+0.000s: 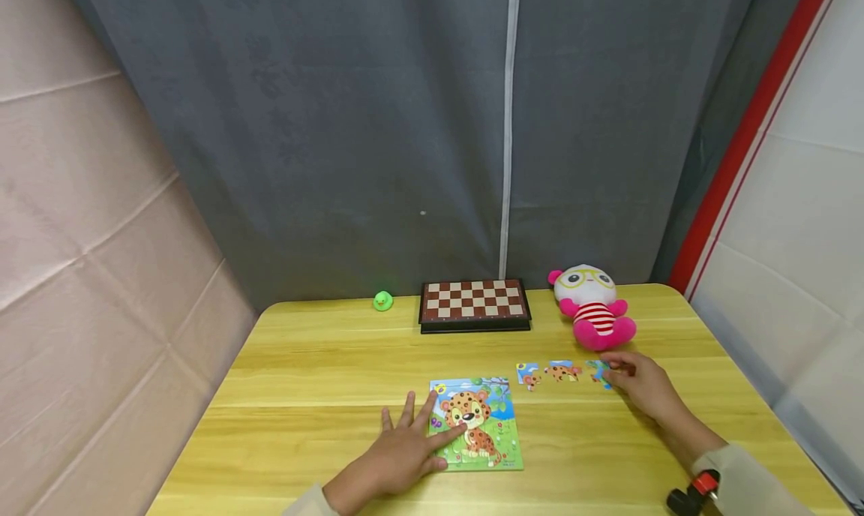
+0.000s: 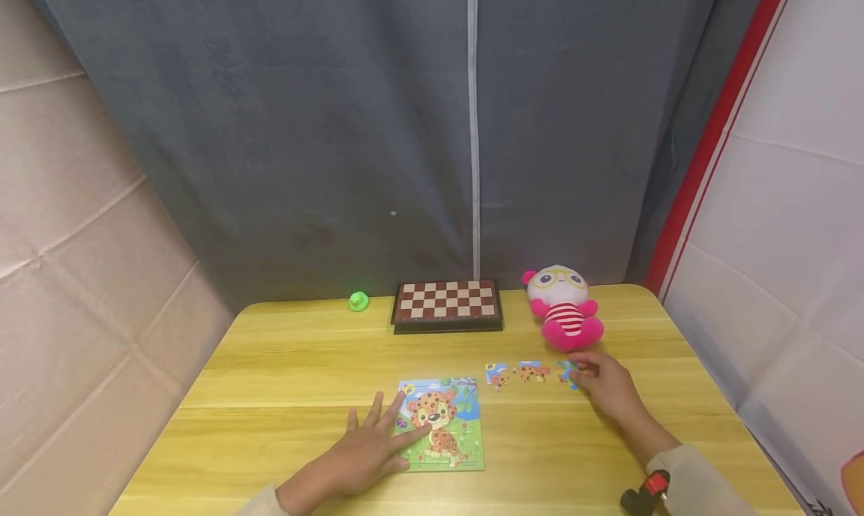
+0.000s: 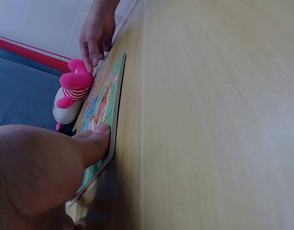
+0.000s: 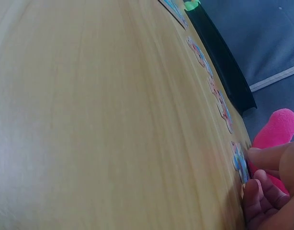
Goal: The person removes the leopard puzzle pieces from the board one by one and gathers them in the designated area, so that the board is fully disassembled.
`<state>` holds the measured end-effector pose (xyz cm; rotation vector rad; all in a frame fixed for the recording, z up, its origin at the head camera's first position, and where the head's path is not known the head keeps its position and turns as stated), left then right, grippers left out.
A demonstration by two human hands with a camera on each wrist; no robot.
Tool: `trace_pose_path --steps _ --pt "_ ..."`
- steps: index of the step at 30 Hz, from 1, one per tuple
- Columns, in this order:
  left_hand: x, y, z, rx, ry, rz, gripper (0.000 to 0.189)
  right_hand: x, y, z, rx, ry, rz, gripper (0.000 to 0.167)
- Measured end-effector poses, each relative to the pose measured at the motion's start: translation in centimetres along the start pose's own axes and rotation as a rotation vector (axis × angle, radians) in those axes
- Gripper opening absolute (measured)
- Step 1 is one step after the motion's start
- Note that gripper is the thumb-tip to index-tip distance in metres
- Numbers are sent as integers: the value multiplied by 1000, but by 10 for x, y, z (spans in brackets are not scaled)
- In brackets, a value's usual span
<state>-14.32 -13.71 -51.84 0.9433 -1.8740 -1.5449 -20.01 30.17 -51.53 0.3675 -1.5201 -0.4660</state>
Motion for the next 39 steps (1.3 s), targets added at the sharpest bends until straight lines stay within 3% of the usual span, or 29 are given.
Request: trace_pose_path --steps 11,23,29,39 --pt "0 0 0 -8 -6 -12 60 2 -3 -5 3 62 23 35" --pt "0 1 -1 -23 -4 -6 59 18 -12 -10 37 51 69 36" --pt "0 -2 0 -35 -7 6 59 24 -22 -13 48 92 104 35" --pt "0 0 -2 -52 -11 0 60 35 -47 -12 130 68 125 33"
Point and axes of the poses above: each hand's wrist, its own z-axis towards the middle knuckle, its own y-axis out of the back of the hand, x = y × z, the point moved 2 cm from there along z, towards the middle knuckle, and after that the axes turned 12 degrees about z, right-handed, at the moved point
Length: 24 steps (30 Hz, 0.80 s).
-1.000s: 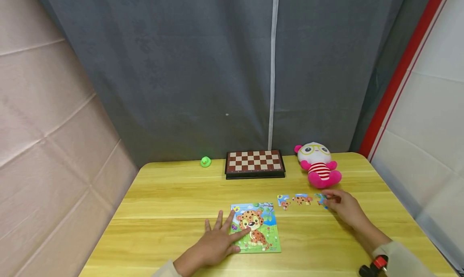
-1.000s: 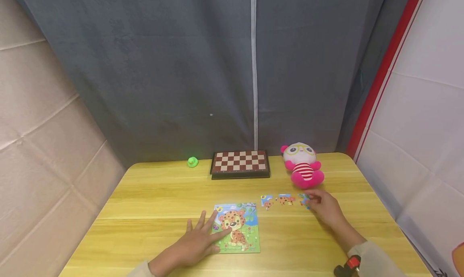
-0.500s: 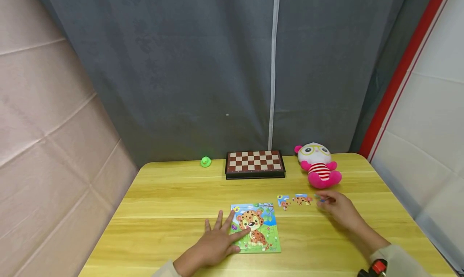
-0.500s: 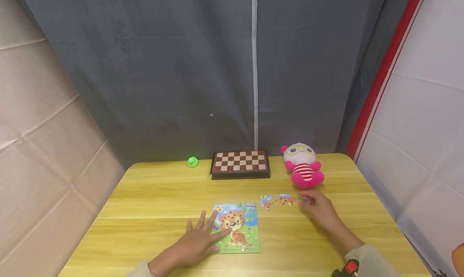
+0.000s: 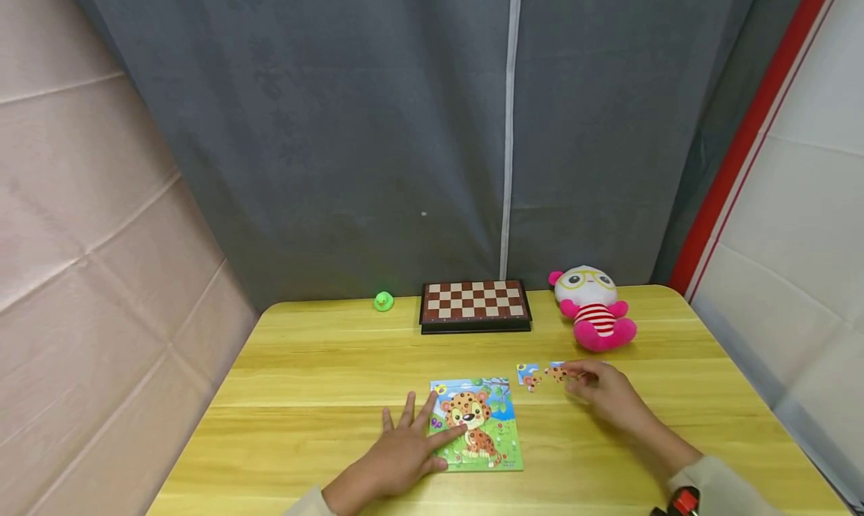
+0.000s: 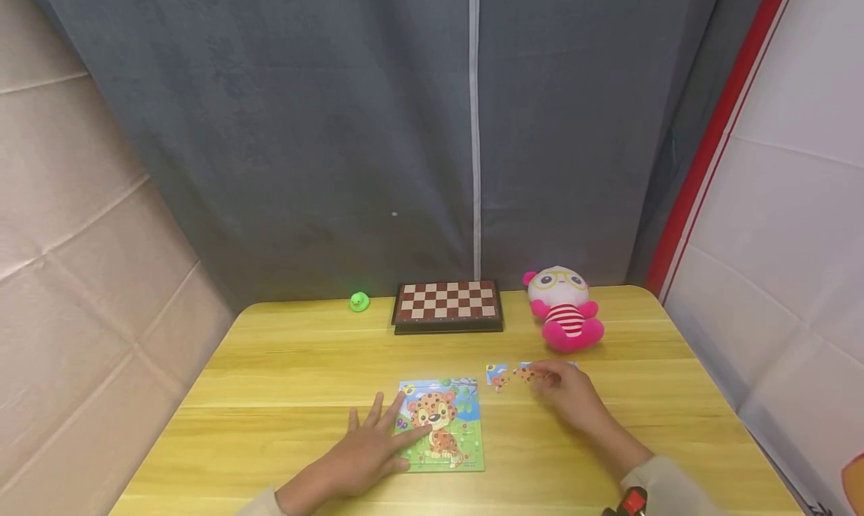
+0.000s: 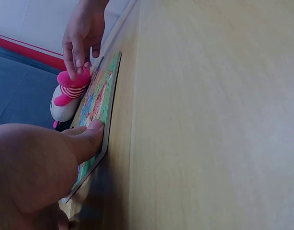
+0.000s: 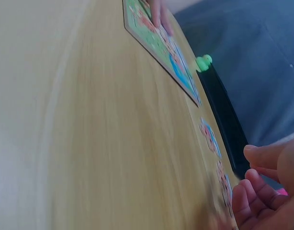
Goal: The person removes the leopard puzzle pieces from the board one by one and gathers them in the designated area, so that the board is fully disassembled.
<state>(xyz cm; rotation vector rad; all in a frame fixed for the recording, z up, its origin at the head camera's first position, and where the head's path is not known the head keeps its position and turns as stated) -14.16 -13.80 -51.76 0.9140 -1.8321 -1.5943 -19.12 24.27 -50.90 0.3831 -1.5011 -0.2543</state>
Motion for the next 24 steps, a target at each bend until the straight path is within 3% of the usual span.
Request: trace_pose_path --steps 8,15,24 --pt "1 -2 1 -7 2 -13 63 10 -19 2 44 58 30 32" --pt "2 -5 2 -6 38 -3 77 17 -37 4 72 36 52 30" --pt "2 -3 1 25 58 22 88 24 -60 9 153 125 66 31"
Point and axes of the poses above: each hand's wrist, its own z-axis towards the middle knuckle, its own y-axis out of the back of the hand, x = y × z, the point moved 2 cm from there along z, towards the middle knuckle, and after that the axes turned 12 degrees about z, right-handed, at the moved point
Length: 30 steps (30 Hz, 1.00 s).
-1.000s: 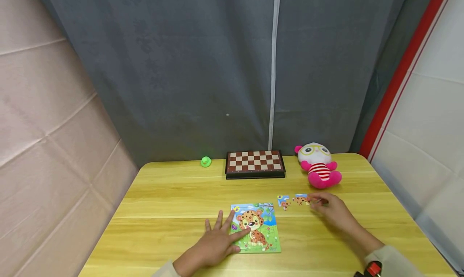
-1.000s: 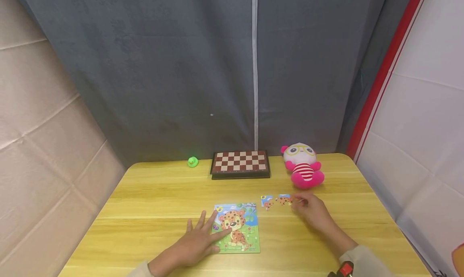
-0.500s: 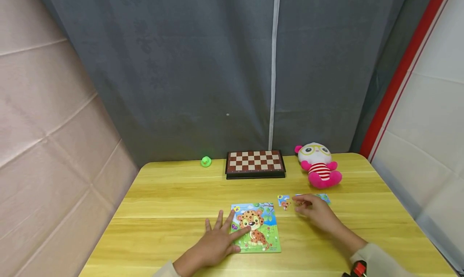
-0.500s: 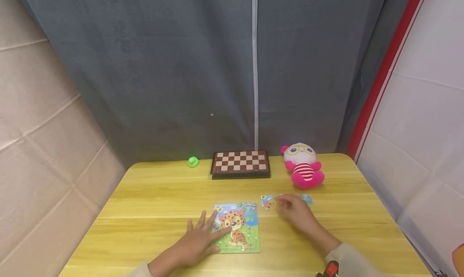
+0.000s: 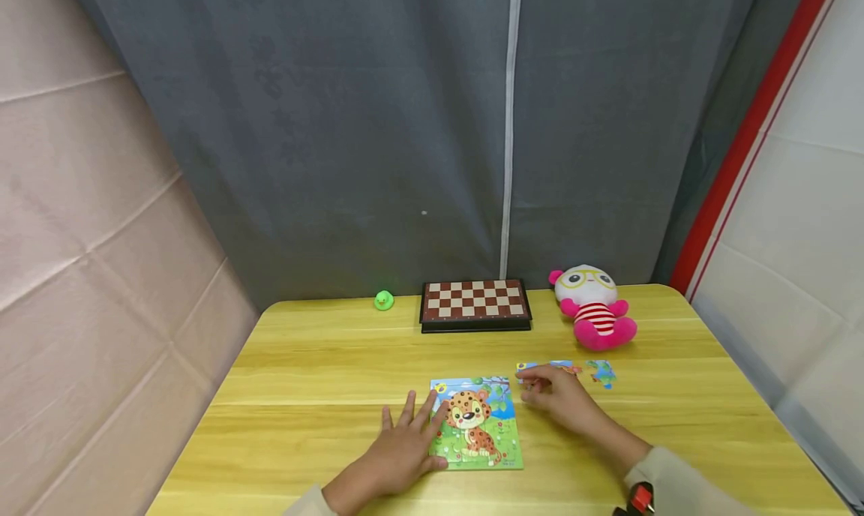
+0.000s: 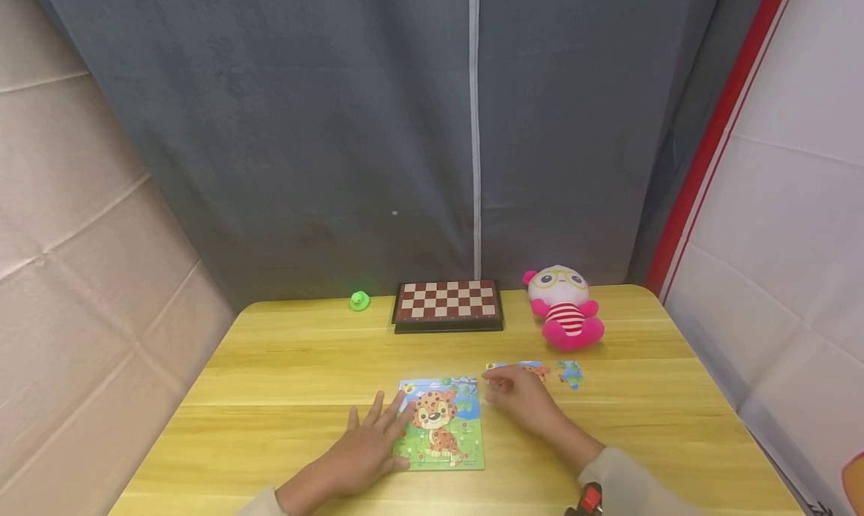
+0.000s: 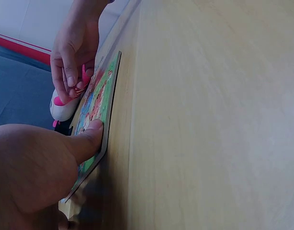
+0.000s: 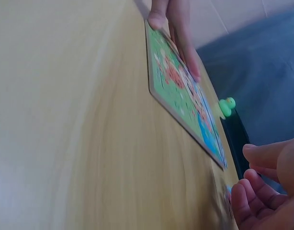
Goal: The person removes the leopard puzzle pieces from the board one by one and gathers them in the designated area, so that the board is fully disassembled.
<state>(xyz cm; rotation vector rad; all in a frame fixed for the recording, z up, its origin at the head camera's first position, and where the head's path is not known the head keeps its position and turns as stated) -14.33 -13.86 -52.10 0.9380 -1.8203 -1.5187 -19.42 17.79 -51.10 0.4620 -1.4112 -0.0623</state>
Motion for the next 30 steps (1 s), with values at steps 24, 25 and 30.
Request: trace_pose_path --steps 24,25,30 --pt "1 1 0 40 25 -8 95 27 -76 14 149 36 72 36" --pt "1 0 0 39 24 -8 95 28 -79 15 154 37 62 36" --pt "1 0 -1 34 23 10 95 28 -92 19 187 44 23 35"
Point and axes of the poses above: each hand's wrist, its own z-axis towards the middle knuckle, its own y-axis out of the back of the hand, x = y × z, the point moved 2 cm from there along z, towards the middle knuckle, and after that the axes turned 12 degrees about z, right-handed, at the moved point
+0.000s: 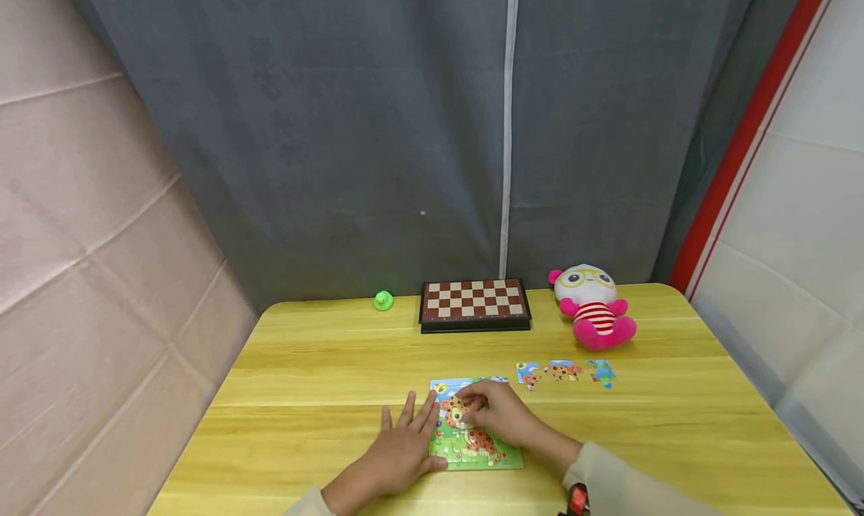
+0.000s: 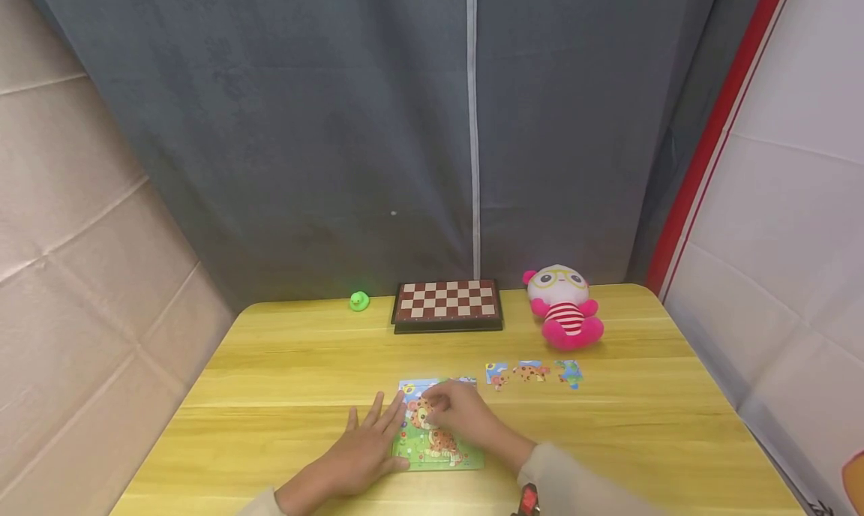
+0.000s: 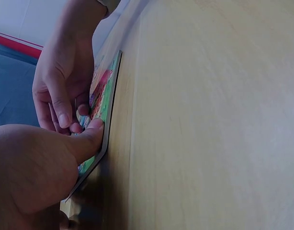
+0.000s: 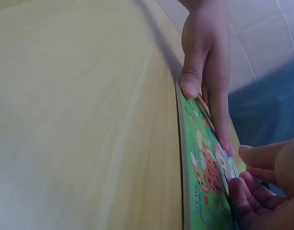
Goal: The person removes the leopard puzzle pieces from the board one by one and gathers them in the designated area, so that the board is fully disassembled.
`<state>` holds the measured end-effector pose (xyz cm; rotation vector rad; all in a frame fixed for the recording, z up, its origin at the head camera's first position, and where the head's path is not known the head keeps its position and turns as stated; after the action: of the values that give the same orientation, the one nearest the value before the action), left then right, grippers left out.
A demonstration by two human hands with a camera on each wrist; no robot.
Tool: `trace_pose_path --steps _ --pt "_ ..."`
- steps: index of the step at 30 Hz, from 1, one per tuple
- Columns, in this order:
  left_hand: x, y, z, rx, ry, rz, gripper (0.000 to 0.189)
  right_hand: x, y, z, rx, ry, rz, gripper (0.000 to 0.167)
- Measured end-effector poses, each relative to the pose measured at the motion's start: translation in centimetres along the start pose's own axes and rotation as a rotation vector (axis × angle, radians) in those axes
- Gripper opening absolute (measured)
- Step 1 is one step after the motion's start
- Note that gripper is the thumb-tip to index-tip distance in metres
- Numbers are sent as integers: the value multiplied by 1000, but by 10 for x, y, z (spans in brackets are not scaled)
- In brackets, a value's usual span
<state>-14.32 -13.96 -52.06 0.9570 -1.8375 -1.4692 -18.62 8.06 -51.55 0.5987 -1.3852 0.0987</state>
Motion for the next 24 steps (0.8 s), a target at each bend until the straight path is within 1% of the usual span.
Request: trace_pose_path --steps 8,15,18,21,24 --pt "1 1 0 -1 1 9 94 3 -12 5 -7 -8 -45 39" --pt "1 0 -1 -20 -4 27 93 6 -18 5 -39 -18 -221 42" --pt "1 0 -1 -20 -3 19 92 6 -21 5 -51 -26 -287 45" --pt "0 0 -1 -16 -3 10 92 8 -23 4 -56 -30 -321 45" --pt "1 0 0 -9 -3 7 93 10 -24 4 -66 -26 -324 40"
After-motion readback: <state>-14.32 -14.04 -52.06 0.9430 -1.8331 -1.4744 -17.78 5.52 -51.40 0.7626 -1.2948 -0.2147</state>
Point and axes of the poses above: each hand's wrist, its own z-axis towards the middle knuckle, its own y-axis out of the back of the hand, x = y × z, the point moved 2 cm from there along z, towards the middle knuckle, and after that the axes turned 12 degrees about z, right-handed, at the moved point
